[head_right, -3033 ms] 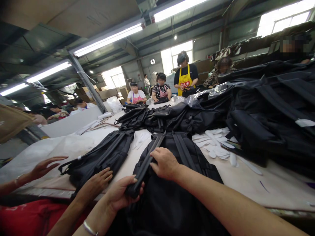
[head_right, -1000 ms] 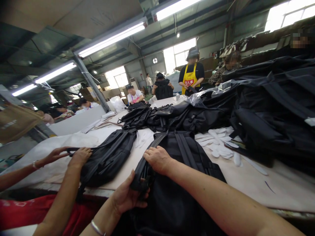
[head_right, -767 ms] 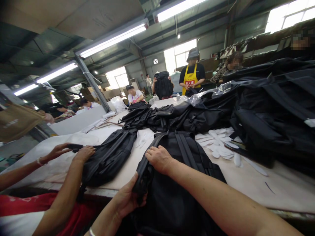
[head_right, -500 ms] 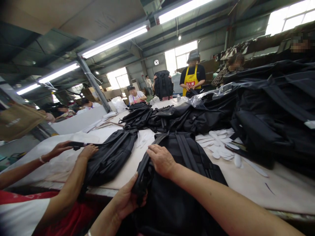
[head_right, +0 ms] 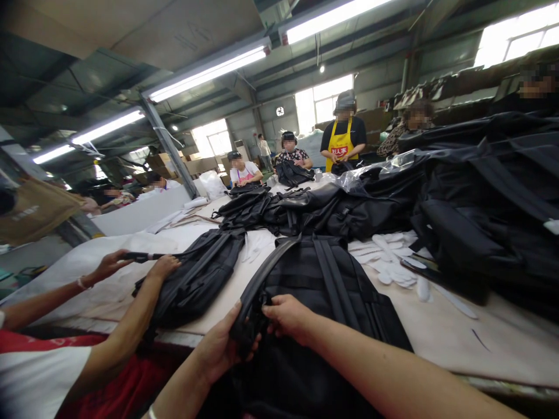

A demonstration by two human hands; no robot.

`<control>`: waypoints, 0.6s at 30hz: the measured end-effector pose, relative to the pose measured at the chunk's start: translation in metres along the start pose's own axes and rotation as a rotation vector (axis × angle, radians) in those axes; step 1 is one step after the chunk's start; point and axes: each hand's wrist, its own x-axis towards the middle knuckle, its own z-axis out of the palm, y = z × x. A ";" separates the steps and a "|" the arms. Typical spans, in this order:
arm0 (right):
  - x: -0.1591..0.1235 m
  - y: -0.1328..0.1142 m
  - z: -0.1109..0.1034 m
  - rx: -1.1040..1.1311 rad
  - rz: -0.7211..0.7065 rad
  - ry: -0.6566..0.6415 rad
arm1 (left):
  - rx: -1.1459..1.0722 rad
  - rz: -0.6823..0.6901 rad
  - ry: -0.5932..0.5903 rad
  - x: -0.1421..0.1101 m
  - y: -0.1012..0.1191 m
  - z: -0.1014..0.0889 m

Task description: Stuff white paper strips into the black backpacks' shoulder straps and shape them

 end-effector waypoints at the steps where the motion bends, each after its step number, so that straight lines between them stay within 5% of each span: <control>1: 0.001 0.000 0.000 0.008 0.012 0.018 | 0.040 0.032 0.001 -0.001 0.001 -0.001; 15: 0.003 0.001 0.001 0.063 0.069 0.040 | 0.168 0.349 -0.195 -0.014 0.015 -0.016; 18: 0.003 0.002 0.000 0.074 0.075 0.021 | 0.290 0.395 -0.110 -0.010 0.016 -0.016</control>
